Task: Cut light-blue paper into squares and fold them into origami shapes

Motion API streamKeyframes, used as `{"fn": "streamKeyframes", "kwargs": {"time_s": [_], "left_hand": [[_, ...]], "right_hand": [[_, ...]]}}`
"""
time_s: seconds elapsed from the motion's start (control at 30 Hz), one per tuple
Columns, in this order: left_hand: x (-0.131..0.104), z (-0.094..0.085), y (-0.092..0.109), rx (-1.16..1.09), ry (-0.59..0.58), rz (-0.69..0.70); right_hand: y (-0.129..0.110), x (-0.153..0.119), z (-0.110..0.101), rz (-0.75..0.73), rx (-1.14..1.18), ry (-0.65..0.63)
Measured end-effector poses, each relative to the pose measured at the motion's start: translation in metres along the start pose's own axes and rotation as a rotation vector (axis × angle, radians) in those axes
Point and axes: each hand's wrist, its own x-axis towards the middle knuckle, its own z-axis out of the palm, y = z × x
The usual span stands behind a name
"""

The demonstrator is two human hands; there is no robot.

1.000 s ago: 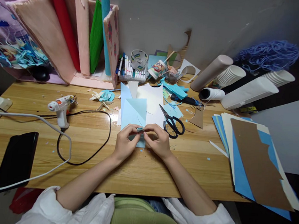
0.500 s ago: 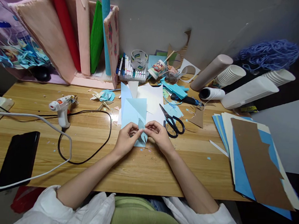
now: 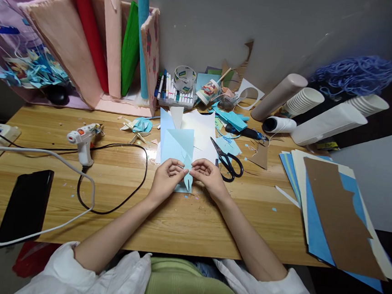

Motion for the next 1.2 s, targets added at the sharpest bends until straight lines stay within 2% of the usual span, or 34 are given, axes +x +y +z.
{"fn": "streamKeyframes", "kwargs": {"time_s": [0.27,0.53,0.7,0.8,1.0,1.2], "left_hand": [[-0.0016,-0.0009,0.0006,0.027,-0.038,0.014],[0.0022,-0.004,0.0025,0.053,-0.102,-0.034],[0.0034,-0.0051,0.0028,0.02,-0.088,-0.062],[0.0028,-0.0053,0.0039,-0.006,-0.078,-0.078],[0.0009,-0.0057,0.0036,0.03,-0.087,-0.037],[0.0002,-0.0046,0.0041,0.029,-0.082,-0.001]], "right_hand": [[-0.0018,-0.0007,-0.001,-0.052,-0.002,-0.055],[-0.002,-0.0009,-0.0007,-0.048,-0.006,-0.069],[-0.0041,-0.0009,0.0004,-0.05,-0.029,-0.064],[-0.0063,-0.0011,-0.0024,-0.033,-0.042,-0.108],[-0.0088,-0.0026,-0.0056,-0.012,-0.093,-0.148],[-0.0088,-0.0053,0.0018,-0.009,0.001,-0.156]]}}
